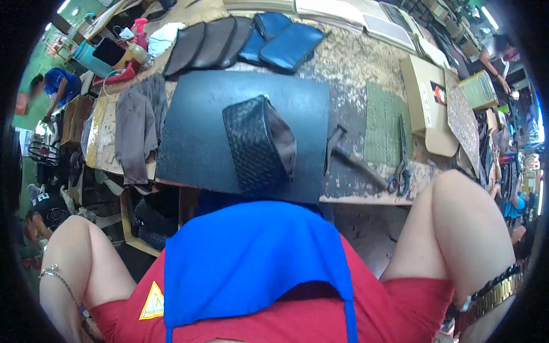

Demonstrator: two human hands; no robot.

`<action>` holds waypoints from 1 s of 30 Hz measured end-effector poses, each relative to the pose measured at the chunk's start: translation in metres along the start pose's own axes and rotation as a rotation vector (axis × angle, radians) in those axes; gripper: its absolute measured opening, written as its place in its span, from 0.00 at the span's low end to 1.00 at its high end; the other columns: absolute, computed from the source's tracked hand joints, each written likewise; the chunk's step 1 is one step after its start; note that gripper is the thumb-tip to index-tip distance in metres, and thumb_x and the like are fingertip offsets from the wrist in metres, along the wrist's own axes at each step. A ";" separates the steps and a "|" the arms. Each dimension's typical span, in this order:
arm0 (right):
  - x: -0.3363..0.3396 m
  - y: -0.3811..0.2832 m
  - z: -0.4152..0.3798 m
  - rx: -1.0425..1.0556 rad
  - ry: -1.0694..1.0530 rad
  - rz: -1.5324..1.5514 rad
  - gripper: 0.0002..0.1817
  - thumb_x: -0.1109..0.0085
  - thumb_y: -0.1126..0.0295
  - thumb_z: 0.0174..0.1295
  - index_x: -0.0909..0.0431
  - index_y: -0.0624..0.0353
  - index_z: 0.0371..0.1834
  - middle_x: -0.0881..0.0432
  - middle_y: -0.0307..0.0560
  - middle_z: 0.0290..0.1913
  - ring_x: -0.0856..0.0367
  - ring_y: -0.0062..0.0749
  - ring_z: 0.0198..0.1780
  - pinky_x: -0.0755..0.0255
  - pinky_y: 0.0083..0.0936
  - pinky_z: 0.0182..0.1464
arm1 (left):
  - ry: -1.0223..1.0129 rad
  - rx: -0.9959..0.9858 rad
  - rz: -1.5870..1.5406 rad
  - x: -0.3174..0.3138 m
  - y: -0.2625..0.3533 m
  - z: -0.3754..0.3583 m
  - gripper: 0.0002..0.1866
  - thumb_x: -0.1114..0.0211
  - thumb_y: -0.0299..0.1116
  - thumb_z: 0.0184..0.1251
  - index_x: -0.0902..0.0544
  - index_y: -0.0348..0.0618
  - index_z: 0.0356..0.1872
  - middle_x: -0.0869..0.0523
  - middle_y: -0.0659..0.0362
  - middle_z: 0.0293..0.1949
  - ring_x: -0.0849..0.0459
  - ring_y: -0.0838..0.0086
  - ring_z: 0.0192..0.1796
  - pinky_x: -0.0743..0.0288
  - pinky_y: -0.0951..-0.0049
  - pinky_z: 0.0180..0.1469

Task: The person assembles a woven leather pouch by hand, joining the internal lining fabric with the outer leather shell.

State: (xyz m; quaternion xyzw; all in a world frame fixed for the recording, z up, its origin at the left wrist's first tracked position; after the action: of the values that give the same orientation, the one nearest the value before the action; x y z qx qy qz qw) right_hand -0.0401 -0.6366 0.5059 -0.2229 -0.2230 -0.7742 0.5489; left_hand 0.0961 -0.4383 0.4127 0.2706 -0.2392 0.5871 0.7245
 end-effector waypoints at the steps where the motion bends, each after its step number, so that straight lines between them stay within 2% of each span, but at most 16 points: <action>1: 0.000 -0.002 -0.002 0.021 -0.004 -0.006 0.26 0.51 0.50 0.69 0.25 0.55 0.62 0.21 0.44 0.60 0.26 0.32 0.63 0.37 0.42 0.67 | -0.002 -0.004 0.001 -0.001 0.001 -0.001 0.26 0.43 0.49 0.74 0.27 0.36 0.60 0.24 0.43 0.62 0.26 0.55 0.67 0.35 0.57 0.71; 30: -0.004 -0.010 0.007 -0.063 -0.029 -0.042 0.27 0.50 0.49 0.68 0.25 0.56 0.61 0.20 0.44 0.59 0.26 0.31 0.63 0.39 0.42 0.69 | -0.008 -0.021 -0.030 -0.002 0.000 -0.007 0.27 0.44 0.51 0.74 0.27 0.37 0.59 0.24 0.44 0.61 0.25 0.55 0.65 0.34 0.57 0.70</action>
State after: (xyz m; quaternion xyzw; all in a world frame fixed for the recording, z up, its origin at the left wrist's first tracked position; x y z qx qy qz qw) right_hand -0.0478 -0.6258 0.5083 -0.2463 -0.2111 -0.7888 0.5221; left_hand 0.0961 -0.4352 0.4058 0.2689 -0.2444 0.5725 0.7350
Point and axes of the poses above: each hand's wrist, its own z-axis towards the middle knuckle, its own x-axis out of the back of the hand, y = z × x, the point moved 3 cm from there along z, towards the middle knuckle
